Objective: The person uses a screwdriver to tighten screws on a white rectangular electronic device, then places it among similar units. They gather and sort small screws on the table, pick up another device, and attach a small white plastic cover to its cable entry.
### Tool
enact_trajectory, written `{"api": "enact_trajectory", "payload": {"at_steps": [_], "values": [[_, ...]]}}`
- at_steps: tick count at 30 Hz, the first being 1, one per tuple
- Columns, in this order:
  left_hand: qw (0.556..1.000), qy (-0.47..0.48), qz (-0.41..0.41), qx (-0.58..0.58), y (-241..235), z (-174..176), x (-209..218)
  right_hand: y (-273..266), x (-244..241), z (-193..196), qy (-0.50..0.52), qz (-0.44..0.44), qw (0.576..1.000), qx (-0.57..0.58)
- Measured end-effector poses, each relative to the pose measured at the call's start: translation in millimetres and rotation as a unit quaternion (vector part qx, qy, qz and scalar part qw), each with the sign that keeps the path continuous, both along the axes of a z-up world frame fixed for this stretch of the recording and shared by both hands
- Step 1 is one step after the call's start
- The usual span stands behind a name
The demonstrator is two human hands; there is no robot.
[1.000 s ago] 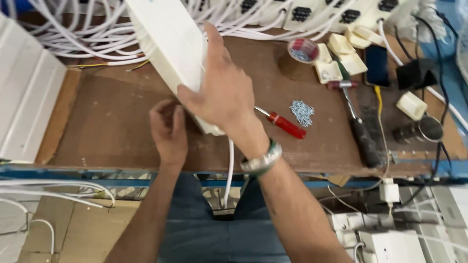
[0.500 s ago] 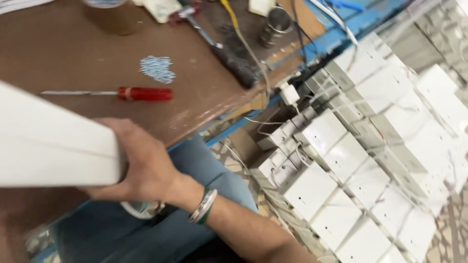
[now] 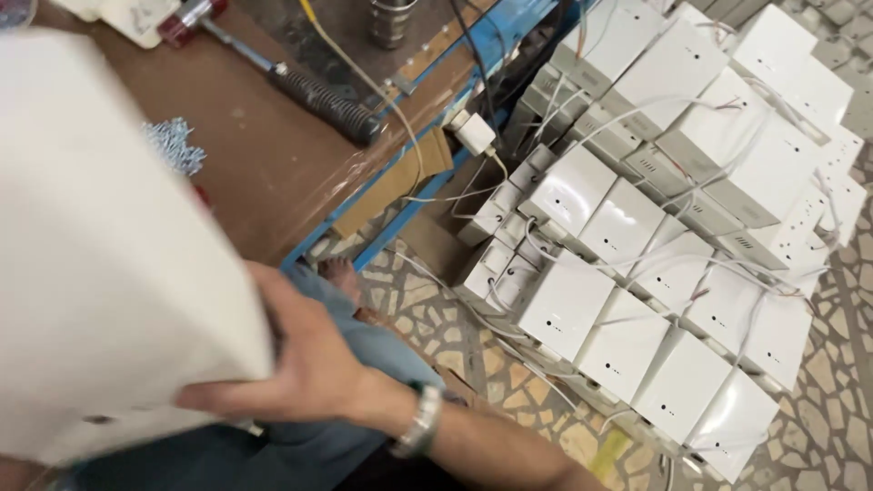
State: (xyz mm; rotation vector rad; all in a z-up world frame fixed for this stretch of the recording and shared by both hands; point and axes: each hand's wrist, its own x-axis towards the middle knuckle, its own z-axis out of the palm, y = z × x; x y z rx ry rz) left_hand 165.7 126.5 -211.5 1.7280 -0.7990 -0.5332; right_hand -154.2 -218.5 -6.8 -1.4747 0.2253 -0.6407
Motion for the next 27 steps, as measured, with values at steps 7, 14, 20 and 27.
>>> {"api": "enact_trajectory", "payload": {"at_steps": [7, 14, 20, 27], "values": [[0.996, 0.001, -0.084, 0.019, -276, 268, -231, -24, -114, -64, 0.029, -0.042, 0.925, 0.377], [0.913, 0.229, -0.229, 0.249, -403, 183, -291, -39, -202, -89, 0.089, -0.233, 0.791, 0.559], [0.894, 0.33, -0.197, 0.231, -463, 38, -337, -61, -202, -143, -0.003, -0.434, 0.575, 0.694], [0.902, 0.299, -0.227, 0.214, -497, -59, -336, -89, -161, -275, -0.16, -0.425, 0.481, 0.75]]}}
